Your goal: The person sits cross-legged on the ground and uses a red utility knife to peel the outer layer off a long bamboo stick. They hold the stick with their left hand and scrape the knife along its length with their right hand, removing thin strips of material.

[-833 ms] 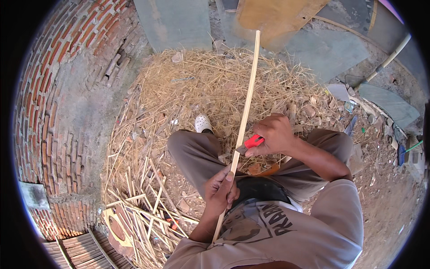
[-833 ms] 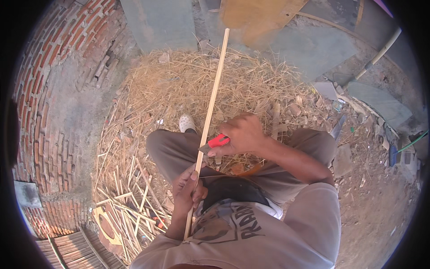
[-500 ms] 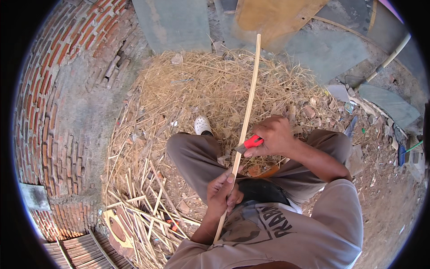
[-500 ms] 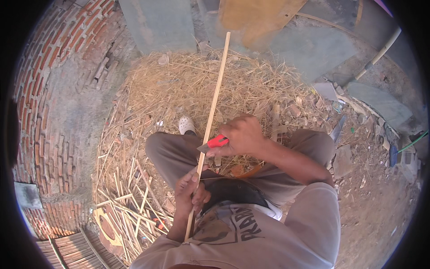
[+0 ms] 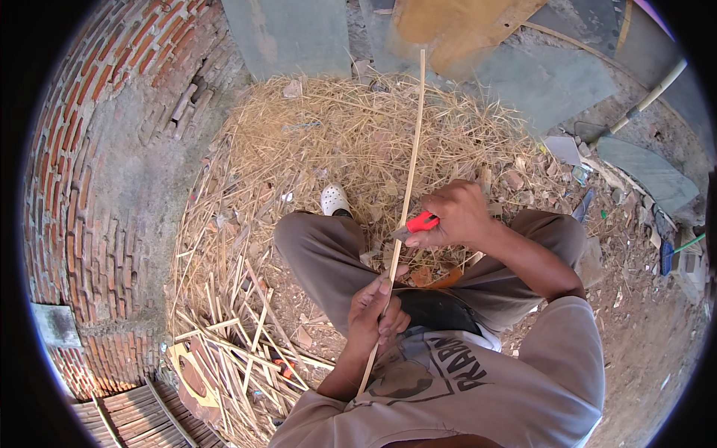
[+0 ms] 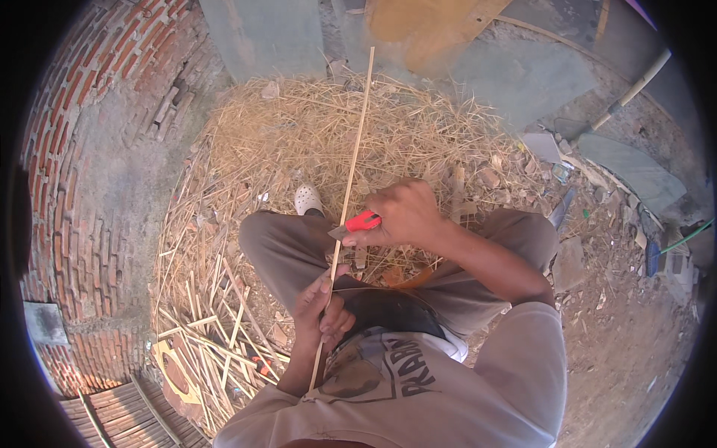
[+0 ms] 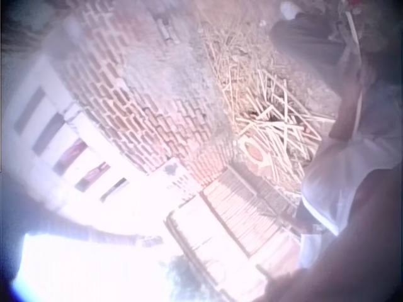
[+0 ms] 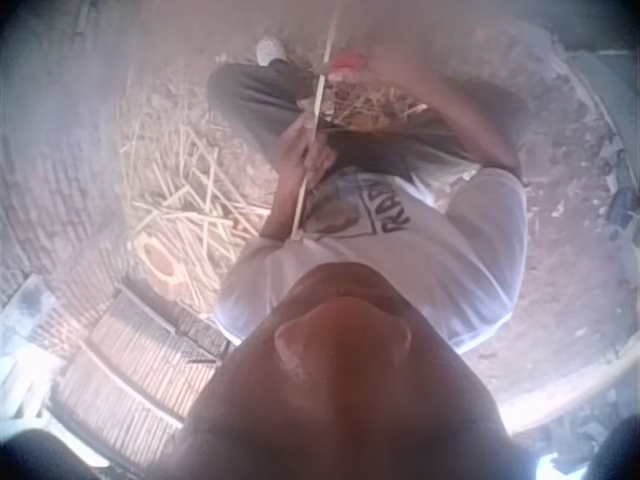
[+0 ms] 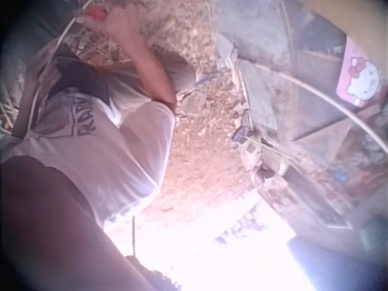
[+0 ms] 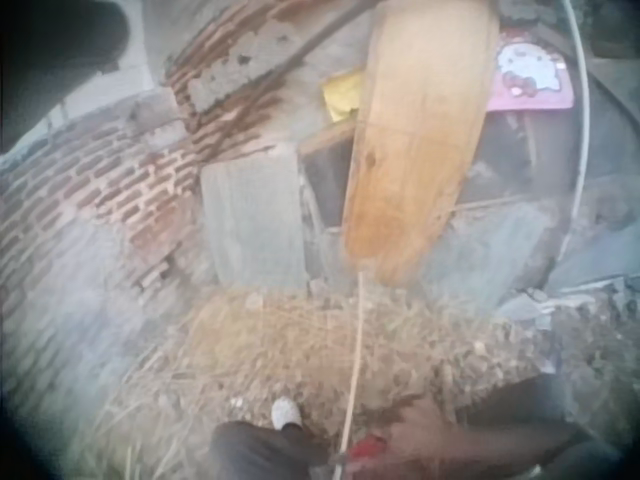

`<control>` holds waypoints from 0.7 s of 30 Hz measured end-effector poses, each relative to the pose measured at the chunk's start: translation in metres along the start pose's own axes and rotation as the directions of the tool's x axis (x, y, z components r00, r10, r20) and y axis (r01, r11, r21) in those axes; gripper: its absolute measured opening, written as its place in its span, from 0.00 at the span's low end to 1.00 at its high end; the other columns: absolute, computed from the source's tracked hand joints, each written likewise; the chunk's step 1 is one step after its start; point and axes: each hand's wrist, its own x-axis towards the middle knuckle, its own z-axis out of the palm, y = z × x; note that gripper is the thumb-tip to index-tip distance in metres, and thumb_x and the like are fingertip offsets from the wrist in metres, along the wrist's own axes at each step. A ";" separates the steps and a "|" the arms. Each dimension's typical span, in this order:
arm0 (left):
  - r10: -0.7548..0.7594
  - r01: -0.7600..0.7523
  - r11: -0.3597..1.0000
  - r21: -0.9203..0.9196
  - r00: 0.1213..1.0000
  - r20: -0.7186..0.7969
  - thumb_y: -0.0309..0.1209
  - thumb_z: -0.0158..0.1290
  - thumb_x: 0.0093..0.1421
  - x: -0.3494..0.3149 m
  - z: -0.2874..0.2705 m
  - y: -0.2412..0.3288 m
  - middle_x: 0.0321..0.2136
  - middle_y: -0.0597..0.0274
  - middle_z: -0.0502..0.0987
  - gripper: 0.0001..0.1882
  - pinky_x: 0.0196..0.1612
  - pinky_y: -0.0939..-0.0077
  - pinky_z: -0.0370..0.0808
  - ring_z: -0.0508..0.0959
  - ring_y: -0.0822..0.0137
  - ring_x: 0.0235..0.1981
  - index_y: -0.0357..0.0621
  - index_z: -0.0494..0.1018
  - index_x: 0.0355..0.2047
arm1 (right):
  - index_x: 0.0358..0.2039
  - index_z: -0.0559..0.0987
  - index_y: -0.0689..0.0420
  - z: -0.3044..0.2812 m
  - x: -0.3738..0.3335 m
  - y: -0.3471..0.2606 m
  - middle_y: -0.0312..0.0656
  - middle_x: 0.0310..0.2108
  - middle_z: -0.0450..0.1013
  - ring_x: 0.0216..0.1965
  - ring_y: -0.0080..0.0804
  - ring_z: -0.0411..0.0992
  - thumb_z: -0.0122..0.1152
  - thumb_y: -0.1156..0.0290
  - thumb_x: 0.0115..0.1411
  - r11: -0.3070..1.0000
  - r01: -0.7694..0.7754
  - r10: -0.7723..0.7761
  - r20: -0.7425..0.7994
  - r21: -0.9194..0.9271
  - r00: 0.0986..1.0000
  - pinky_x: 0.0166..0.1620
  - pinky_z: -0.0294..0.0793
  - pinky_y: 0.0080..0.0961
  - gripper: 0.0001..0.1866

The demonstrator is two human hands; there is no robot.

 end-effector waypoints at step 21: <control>-0.023 0.027 0.977 0.213 1.000 -0.021 0.34 0.39 0.72 -0.015 -0.005 -0.003 0.08 0.70 0.56 0.21 0.16 0.81 0.55 0.52 0.79 0.08 0.36 0.63 0.59 | 0.13 0.72 0.54 -0.021 0.037 0.096 0.41 0.11 0.67 0.16 0.42 0.70 0.56 0.27 0.45 0.894 -0.317 0.305 -0.088 -0.317 0.948 0.21 0.67 0.36 0.37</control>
